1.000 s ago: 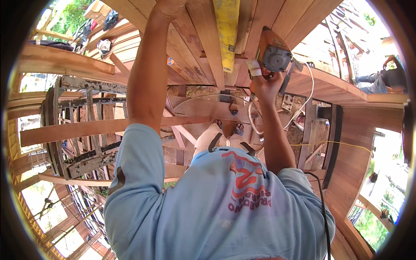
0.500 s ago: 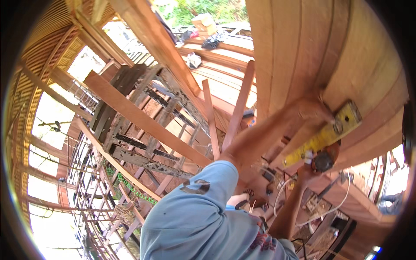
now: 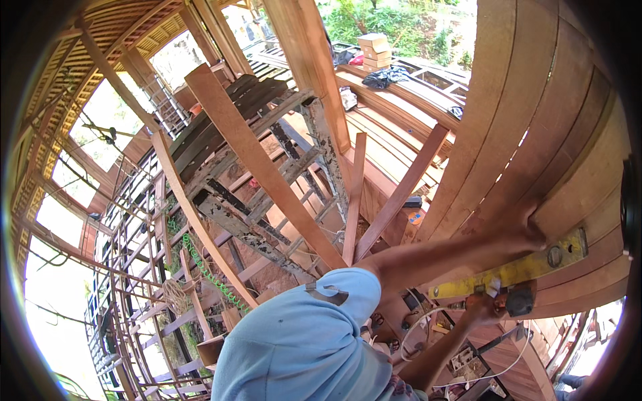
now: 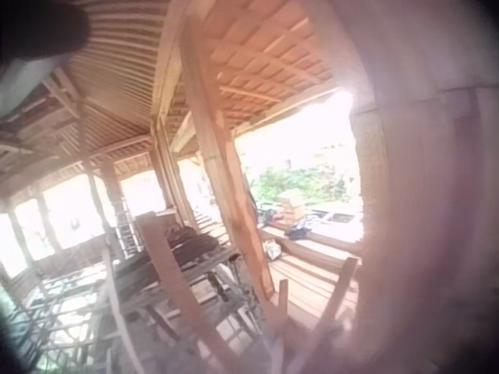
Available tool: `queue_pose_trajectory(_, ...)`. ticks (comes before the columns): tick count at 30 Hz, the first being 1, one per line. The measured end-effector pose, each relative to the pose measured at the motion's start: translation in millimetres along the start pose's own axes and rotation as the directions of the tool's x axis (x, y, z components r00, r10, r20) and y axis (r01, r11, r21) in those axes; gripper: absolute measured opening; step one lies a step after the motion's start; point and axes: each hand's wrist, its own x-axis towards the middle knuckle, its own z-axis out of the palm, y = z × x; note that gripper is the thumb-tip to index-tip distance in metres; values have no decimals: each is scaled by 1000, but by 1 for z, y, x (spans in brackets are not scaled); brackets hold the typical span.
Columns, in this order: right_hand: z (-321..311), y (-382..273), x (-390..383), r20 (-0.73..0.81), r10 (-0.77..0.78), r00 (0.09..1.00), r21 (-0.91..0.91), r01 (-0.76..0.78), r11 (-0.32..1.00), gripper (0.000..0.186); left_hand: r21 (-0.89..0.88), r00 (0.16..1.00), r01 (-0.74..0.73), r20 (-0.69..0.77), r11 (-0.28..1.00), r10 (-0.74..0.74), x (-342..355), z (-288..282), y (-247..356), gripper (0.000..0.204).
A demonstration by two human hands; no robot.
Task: The person installs wooden panels on a curved ceiling structure using a nail gun, hammer, and spirit level. They position each panel, secure it with nails, and check alignment with the level before moving to the next section.
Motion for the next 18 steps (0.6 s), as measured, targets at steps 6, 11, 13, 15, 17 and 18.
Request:
queue_pose_trajectory(6, -37, -10, -24, 13, 138, 990, -102, -136, 985, 44, 435, 881, -287, -230, 853, 413, -92, 36, -116, 83)
queue_pose_trajectory(11, -65, -21, -47, 82, 101, 991, -354, -66, 933, 56, 461, 985, -168, 116, 871, 129, -189, 34, -147, 96)
queue_pose_trajectory(13, -73, -8, -52, 147, 61, 987, -272, -19, 962, 56, 405, 988, -99, 151, 909, 41, -199, 36, -154, 100)
queue_pose_trajectory(15, -61, -48, -60, 150, 225, 963, -280, -177, 944, 54, 409, 990, -58, 141, 911, 0, -202, 35, -164, 107)
queue_pose_trajectory(17, -57, -60, -62, 157, 318, 935, -361, -246, 900, 51, 321, 982, 36, 165, 946, -93, -199, 30, -172, 112)
queue_pose_trajectory(18, -60, -50, -65, 190, 288, 939, -412, -190, 891, 49, 276, 973, 85, 182, 957, -139, -197, 27, -173, 114)
